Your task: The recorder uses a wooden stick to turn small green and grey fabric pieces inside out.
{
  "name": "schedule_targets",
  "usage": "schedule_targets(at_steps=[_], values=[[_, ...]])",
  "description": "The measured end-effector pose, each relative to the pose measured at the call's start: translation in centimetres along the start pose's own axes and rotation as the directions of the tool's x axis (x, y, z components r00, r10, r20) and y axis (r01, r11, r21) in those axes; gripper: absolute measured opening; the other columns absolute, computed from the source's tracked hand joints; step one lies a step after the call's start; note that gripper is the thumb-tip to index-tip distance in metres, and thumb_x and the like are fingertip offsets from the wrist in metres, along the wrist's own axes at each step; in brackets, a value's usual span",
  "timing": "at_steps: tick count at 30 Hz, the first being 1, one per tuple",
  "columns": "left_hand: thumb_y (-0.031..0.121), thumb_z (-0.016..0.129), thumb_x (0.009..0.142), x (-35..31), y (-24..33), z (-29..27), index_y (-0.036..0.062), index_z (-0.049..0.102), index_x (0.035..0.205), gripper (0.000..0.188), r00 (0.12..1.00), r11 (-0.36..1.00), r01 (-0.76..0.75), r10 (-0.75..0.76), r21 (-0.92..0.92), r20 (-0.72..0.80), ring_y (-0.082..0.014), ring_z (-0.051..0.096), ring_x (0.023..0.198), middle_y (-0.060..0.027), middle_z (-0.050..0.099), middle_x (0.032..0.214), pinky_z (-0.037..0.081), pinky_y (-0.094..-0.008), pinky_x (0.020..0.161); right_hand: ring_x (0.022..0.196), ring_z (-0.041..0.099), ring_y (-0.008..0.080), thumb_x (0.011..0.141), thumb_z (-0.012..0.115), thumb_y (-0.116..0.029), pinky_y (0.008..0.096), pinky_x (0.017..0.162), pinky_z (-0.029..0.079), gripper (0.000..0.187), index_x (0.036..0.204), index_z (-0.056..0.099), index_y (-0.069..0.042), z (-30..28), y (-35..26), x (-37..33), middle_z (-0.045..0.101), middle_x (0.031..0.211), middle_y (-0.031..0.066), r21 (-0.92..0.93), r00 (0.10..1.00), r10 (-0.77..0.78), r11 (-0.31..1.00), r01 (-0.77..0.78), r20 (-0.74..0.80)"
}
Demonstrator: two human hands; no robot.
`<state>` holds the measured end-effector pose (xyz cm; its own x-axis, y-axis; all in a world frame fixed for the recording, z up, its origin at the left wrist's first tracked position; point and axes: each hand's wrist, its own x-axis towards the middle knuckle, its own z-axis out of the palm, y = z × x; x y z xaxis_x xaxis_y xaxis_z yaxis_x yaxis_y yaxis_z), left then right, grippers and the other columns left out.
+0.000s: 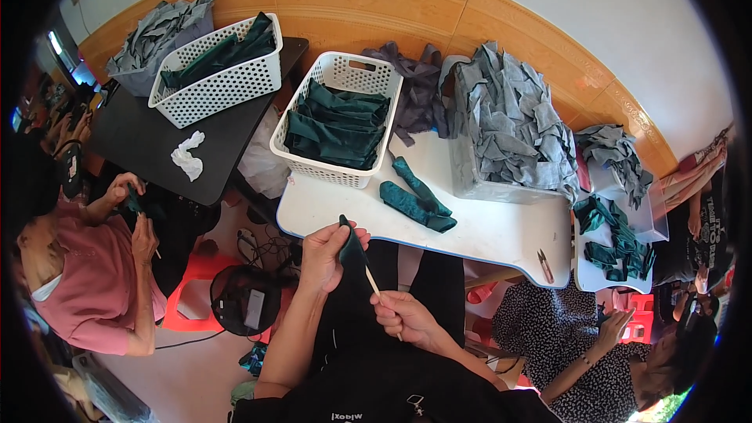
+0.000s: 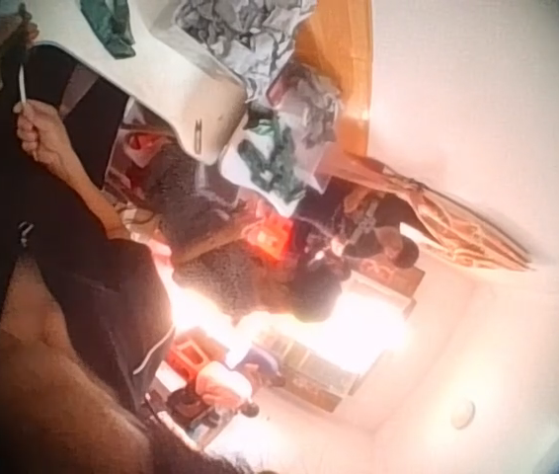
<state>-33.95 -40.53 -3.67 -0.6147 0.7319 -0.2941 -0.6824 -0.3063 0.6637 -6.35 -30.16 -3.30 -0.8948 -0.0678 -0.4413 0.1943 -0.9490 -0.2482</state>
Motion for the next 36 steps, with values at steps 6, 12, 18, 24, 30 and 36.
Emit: schedule_targets(at_steps=[6, 12, 18, 24, 30, 36], values=[[0.011, 0.079, 0.135, -0.5, 2.4, 1.6, -0.0080, 0.084, 0.160, 0.032, 0.991, 0.991, -0.131, 0.131, 0.032, -0.007, -0.0395, 0.098, 0.129, -0.0294, 0.097, 0.138, 0.082, -0.0561, 0.115, 0.082, 0.064, 0.0077, 0.138, 0.077, -0.021, 0.0276, 0.073, 0.050, 0.030, 0.152, 0.095, -0.002, 3.9, 0.2, 1.4, 0.074, 0.099, -0.0030, -0.913, 0.771, -0.629, 0.365, 0.181, -0.099], [0.018, 0.083, 0.134, -0.5, 3.9, 1.0, -0.0043, 0.088, 0.152, 0.029, 0.984, 0.987, -0.132, 0.119, -0.093, -0.132, -0.0392, 0.097, 0.128, -0.0244, 0.097, 0.137, 0.082, -0.0555, 0.114, 0.087, 0.066, 0.0066, 0.137, 0.078, -0.020, 0.0279, 0.076, 0.053, 0.029, 0.153, 0.095, -0.001, 4.7, 0.2, 1.9, 0.073, 0.098, -0.0025, -0.935, 0.780, -0.624, 0.305, 0.181, -0.053], [0.015, 0.086, 0.132, -1.0, 3.3, 0.1, -0.0066, 0.089, 0.149, 0.028, 0.988, 0.981, -0.120, 0.103, -0.152, -0.115, -0.0372, 0.098, 0.122, -0.0241, 0.098, 0.132, 0.082, -0.0550, 0.114, 0.083, 0.063, 0.0050, 0.139, 0.076, -0.022, 0.0264, 0.073, 0.050, 0.032, 0.156, 0.094, -0.002, 4.3, 2.1, 1.8, 0.071, 0.098, -0.0038, -0.777, 0.865, -0.476, 0.600, 0.189, -0.157], [0.006, 0.085, 0.130, -2.4, 5.3, -0.6, -0.0105, 0.090, 0.146, 0.023, 0.987, 0.984, -0.157, 0.153, -0.079, -0.053, -0.0367, 0.098, 0.117, -0.0264, 0.097, 0.127, 0.082, -0.0541, 0.115, 0.078, 0.057, 0.0042, 0.141, 0.074, -0.024, 0.0249, 0.068, 0.044, 0.033, 0.156, 0.093, -0.002, 6.3, 2.1, 2.7, 0.070, 0.099, -0.0054, -0.883, 0.827, -0.561, 0.402, 0.241, -0.029], [0.038, 0.071, 0.139, -3.4, 8.3, -3.8, -0.0010, 0.081, 0.168, 0.050, 0.975, 0.967, -0.214, 0.203, -0.139, -0.091, -0.0403, 0.096, 0.127, -0.0240, 0.096, 0.137, 0.080, -0.0589, 0.118, 0.073, 0.046, 0.0051, 0.141, 0.073, -0.024, 0.0265, 0.063, 0.033, 0.032, 0.153, 0.090, 0.001, 7.8, 0.6, 5.6, 0.063, 0.097, -0.0044, -0.514, 0.983, -0.165, 0.852, 0.104, -0.075], [0.078, 0.056, 0.138, -0.6, 12.5, -14.1, 0.0086, 0.073, 0.182, 0.084, 0.951, 0.907, -0.261, 0.182, -0.331, -0.251, -0.0365, 0.087, 0.149, -0.0214, 0.090, 0.162, 0.073, -0.0552, 0.124, 0.072, 0.043, 0.0054, 0.141, 0.072, -0.023, 0.0256, 0.063, 0.032, 0.031, 0.152, 0.088, 0.002, 7.9, 1.1, 10.1, 0.062, 0.097, -0.0030, -0.560, 0.981, -0.179, 0.821, 0.108, -0.074]])
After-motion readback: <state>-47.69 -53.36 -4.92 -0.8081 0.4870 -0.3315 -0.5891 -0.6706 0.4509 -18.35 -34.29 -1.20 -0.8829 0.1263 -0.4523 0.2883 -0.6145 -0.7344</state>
